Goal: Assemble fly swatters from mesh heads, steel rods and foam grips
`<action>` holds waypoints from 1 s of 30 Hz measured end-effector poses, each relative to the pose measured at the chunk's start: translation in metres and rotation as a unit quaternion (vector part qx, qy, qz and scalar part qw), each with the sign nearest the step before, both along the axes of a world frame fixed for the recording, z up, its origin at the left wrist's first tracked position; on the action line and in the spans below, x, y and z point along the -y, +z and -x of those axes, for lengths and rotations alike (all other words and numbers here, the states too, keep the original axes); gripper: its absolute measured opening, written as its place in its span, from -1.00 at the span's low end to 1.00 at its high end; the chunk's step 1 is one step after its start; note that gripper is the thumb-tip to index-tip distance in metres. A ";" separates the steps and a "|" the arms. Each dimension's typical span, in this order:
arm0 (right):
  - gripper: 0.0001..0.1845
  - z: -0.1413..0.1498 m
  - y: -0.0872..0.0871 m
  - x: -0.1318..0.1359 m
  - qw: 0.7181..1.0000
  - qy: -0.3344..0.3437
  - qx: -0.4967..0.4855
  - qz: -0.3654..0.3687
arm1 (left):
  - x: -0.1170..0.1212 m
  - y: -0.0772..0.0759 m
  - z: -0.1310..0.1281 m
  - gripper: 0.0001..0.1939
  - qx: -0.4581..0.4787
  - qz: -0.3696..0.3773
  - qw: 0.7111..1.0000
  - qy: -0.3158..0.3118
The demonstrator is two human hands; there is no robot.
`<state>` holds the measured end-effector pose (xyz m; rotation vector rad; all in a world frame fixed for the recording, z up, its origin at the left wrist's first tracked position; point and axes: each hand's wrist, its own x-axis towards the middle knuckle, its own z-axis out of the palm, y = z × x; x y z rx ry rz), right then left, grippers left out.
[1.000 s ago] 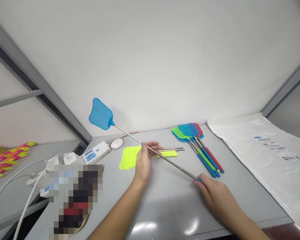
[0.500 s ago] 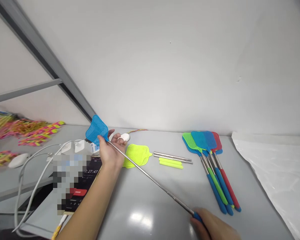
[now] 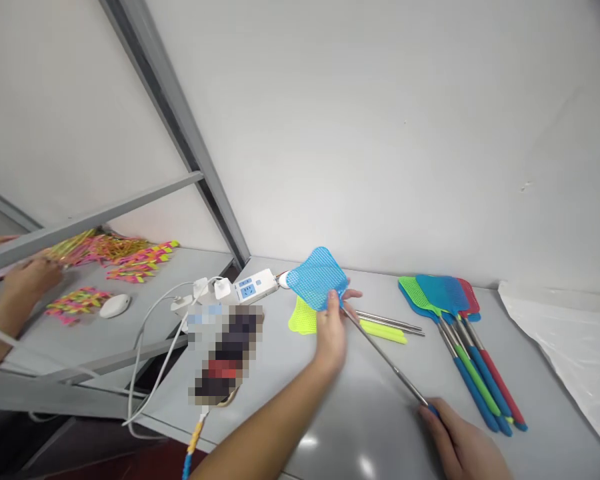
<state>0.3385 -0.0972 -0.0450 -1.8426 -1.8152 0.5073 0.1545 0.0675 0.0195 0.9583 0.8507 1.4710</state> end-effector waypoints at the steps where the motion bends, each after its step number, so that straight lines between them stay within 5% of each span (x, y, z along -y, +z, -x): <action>1: -0.75 0.010 0.005 -0.004 1.000 -0.014 -0.009 0.000 | 0.008 -0.003 -0.006 -0.55 -0.025 0.000 1.000 -0.015; 6: -0.67 0.063 0.031 -0.030 0.996 -0.049 -0.078 -0.008 | 0.033 -0.005 -0.015 -0.47 -0.060 -0.003 0.992 -0.113; 11: -0.66 0.087 0.043 -0.046 0.992 -0.078 -0.092 -0.022 | 0.027 -0.004 -0.007 -0.43 -0.068 0.033 0.989 -0.129; 21: -0.64 0.068 0.036 -0.030 0.992 -0.101 -0.066 -0.030 | 0.033 -0.004 -0.012 -0.45 -0.136 -0.025 0.983 -0.121; 27: -0.62 0.049 0.028 -0.023 0.976 -0.175 0.010 -0.127 | 0.046 0.008 -0.052 -0.45 -0.129 0.004 0.990 -0.055; 30: -0.61 0.034 0.032 -0.017 0.973 -0.194 -0.027 -0.121 | 0.052 0.011 -0.075 -0.44 -0.126 -0.008 0.989 -0.070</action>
